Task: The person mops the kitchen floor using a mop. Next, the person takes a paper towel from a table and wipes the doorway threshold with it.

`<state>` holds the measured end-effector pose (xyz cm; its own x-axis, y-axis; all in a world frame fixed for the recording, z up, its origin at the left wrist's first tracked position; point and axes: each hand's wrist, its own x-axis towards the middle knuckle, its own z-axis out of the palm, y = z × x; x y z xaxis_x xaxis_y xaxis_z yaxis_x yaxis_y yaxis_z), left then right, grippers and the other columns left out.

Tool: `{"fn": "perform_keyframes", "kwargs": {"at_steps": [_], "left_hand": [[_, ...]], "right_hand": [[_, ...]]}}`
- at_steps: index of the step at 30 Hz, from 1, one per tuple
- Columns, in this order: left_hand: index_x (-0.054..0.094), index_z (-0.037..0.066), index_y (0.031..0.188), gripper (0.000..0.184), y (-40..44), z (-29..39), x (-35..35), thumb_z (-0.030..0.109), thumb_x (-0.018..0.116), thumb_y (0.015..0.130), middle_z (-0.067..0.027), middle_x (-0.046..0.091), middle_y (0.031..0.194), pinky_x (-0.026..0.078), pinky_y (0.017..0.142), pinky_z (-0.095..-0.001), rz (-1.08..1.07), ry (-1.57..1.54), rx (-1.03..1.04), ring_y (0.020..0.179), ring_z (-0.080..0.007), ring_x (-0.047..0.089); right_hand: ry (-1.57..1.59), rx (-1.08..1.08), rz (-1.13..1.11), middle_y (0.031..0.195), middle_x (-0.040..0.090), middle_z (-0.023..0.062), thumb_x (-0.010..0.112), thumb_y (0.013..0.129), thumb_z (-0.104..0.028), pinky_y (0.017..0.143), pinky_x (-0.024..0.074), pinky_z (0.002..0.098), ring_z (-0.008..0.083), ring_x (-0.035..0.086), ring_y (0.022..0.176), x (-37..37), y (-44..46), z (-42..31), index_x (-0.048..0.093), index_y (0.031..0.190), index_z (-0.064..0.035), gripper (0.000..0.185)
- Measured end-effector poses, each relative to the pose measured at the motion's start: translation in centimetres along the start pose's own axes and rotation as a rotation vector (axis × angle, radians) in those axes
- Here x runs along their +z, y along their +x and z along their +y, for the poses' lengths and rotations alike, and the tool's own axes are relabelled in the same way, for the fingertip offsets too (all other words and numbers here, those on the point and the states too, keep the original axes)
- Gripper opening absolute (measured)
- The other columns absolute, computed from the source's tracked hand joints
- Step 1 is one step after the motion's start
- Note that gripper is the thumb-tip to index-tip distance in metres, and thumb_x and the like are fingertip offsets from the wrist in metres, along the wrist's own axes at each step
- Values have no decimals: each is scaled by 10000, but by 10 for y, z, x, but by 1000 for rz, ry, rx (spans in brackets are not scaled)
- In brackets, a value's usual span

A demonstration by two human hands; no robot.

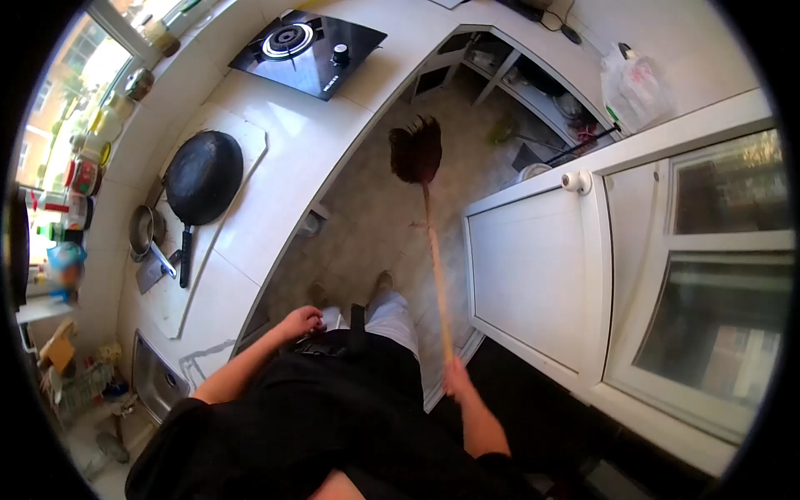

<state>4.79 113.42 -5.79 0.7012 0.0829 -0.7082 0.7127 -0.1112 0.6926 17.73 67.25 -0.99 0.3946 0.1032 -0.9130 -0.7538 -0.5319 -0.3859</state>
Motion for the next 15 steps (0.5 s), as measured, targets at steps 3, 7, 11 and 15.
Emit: {"fn": "perform_keyframes", "kwargs": {"at_steps": [3, 7, 11, 15], "left_hand": [[633, 56, 976, 206, 21, 0, -44, 137, 549, 806, -143, 655, 954, 505, 802, -379, 37, 428, 239, 906, -290, 638], [607, 25, 976, 190, 44, 8, -93, 94, 519, 823, -125, 654, 862, 515, 735, -357, 83, 179, 239, 819, -251, 647], [583, 25, 997, 184, 57, -18, -101, 69, 519, 831, -72, 636, 856, 503, 644, -311, 97, -262, 55, 742, -156, 606], [592, 25, 1012, 177, 39, -49, -75, 94, 546, 855, -68, 641, 867, 505, 669, -302, -49, -182, 0, 764, -153, 609]], "right_hand": [[28, -183, 26, 623, 493, 33, 482, 957, -299, 458, 415, 339, 173, 525, 556, 56, -40, 147, 510, 930, -116, 187], [-191, -129, 132, 631, 505, 40, 485, 948, -337, 463, 416, 338, 175, 533, 566, 110, -86, 199, 523, 936, -112, 228], [-271, -67, 173, 640, 516, 47, 488, 939, -375, 468, 417, 337, 177, 541, 576, 125, -92, 201, 536, 943, -109, 271], [-390, -166, 193, 648, 527, 54, 490, 930, -414, 473, 418, 336, 179, 549, 587, 119, -80, 190, 548, 949, -105, 314]]}}
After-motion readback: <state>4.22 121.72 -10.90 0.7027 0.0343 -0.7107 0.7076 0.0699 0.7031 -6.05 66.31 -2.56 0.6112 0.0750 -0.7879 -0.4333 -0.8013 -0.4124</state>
